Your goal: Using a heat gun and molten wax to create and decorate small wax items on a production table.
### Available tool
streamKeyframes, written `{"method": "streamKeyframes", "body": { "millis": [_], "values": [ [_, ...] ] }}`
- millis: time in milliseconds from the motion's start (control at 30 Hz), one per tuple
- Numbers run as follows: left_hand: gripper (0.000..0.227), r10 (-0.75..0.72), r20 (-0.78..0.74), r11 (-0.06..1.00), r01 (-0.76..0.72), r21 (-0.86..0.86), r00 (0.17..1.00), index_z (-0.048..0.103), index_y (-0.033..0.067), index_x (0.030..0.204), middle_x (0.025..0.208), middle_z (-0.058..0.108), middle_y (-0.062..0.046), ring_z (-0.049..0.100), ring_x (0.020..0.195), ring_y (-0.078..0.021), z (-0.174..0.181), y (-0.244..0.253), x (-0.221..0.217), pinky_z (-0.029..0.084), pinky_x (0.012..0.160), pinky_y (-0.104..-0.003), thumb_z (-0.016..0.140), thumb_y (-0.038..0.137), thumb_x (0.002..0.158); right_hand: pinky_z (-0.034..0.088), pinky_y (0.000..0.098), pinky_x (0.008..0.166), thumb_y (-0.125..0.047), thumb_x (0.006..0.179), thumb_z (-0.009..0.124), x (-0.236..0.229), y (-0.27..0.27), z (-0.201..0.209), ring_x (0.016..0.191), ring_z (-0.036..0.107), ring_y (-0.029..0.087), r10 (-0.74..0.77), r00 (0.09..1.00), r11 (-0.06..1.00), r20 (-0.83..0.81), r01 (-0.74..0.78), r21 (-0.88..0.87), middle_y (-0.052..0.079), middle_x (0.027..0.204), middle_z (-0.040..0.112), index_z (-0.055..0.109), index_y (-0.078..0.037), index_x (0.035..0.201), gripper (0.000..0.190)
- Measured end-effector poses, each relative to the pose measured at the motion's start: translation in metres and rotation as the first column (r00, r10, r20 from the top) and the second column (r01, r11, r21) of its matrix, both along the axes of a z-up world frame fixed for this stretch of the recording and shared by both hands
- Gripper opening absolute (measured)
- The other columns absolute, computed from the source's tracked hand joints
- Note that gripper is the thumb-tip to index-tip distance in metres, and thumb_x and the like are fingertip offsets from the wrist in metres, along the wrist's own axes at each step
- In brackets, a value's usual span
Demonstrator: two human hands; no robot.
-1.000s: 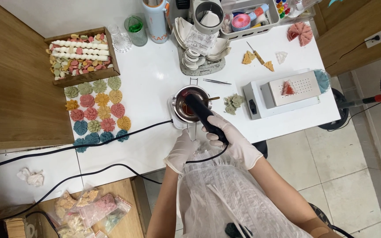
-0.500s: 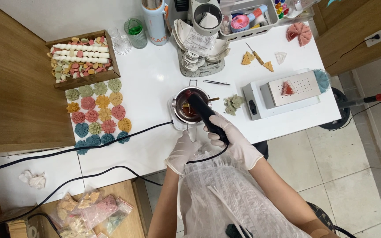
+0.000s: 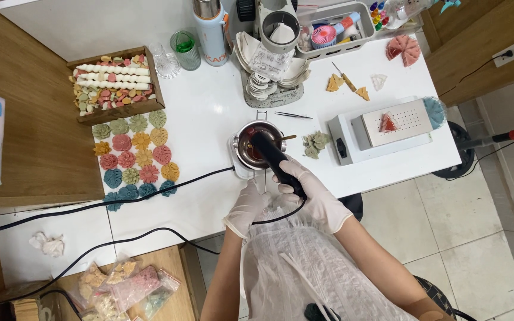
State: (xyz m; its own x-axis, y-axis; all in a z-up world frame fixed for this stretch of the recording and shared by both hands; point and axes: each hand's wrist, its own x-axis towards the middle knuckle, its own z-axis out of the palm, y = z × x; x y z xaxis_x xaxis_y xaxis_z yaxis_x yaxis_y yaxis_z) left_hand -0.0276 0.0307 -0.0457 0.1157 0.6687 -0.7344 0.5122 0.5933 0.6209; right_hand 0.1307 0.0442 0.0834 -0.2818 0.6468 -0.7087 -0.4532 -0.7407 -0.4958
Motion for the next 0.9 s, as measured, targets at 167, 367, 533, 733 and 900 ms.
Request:
{"method": "streamKeyframes", "body": {
  "millis": [167, 367, 533, 733, 900],
  "values": [
    [0.079, -0.03, -0.025, 0.999, 0.03, 0.017, 0.999, 0.028, -0.003, 0.153, 0.101, 0.074, -0.023, 0.077, 0.072, -0.0277, -0.006, 0.0, 0.0, 0.062, 0.065, -0.038, 0.066, 0.024, 0.089, 0.027, 0.02, 0.038, -0.026, 0.094, 0.064, 0.006, 0.003, -0.003, 0.053, 0.041, 0.007, -0.009, 1.0, 0.999, 0.014, 0.008, 0.048, 0.008, 0.089, 0.06, 0.049, -0.012, 0.133, 0.043],
    [0.08, -0.048, -0.043, 0.998, 0.049, 0.025, 0.998, 0.029, -0.0037, 0.153, 0.105, 0.074, -0.024, 0.077, 0.079, -0.0305, -0.007, 0.0, -0.001, 0.062, 0.071, -0.04, 0.065, 0.025, 0.087, 0.027, 0.02, 0.038, -0.026, 0.094, 0.064, 0.004, 0.003, -0.005, 0.052, 0.042, 0.007, -0.008, 1.0, 0.999, 0.01, 0.008, 0.039, 0.008, 0.089, 0.06, 0.049, -0.013, 0.132, 0.043],
    [0.081, -0.078, -0.09, 0.99, 0.087, 0.108, 0.993, 0.03, -0.0074, 0.151, 0.114, 0.07, -0.029, 0.075, 0.095, -0.0343, -0.03, -0.002, -0.001, 0.06, 0.079, -0.041, 0.067, 0.026, 0.087, 0.028, 0.0204, 0.038, -0.025, 0.094, 0.064, 0.0, 0.001, -0.001, 0.054, 0.045, 0.008, 0.011, 1.0, 0.999, 0.001, -0.011, 0.035, 0.008, 0.09, 0.059, 0.05, -0.013, 0.132, 0.043],
    [0.081, -0.08, -0.089, 0.993, 0.087, 0.075, 0.993, 0.029, -0.0062, 0.152, 0.117, 0.069, -0.029, 0.074, 0.1, -0.0356, -0.008, 0.001, -0.001, 0.06, 0.082, -0.041, 0.066, 0.029, 0.089, 0.029, 0.0212, 0.037, -0.025, 0.094, 0.063, 0.0, 0.001, -0.005, 0.053, 0.046, 0.009, 0.033, 0.999, 0.999, 0.012, -0.033, 0.029, 0.009, 0.091, 0.06, 0.051, -0.009, 0.132, 0.043],
    [0.079, -0.085, -0.081, 0.995, 0.09, 0.054, 0.993, 0.03, -0.0055, 0.152, 0.118, 0.069, -0.028, 0.075, 0.097, -0.0339, -0.008, 0.0, -0.001, 0.062, 0.077, -0.039, 0.066, 0.028, 0.09, 0.029, 0.0213, 0.036, -0.024, 0.095, 0.065, 0.0, 0.0, -0.008, 0.052, 0.045, 0.009, 0.026, 0.999, 0.998, -0.023, -0.025, 0.051, 0.009, 0.091, 0.059, 0.05, -0.01, 0.134, 0.045]
  ]
}}
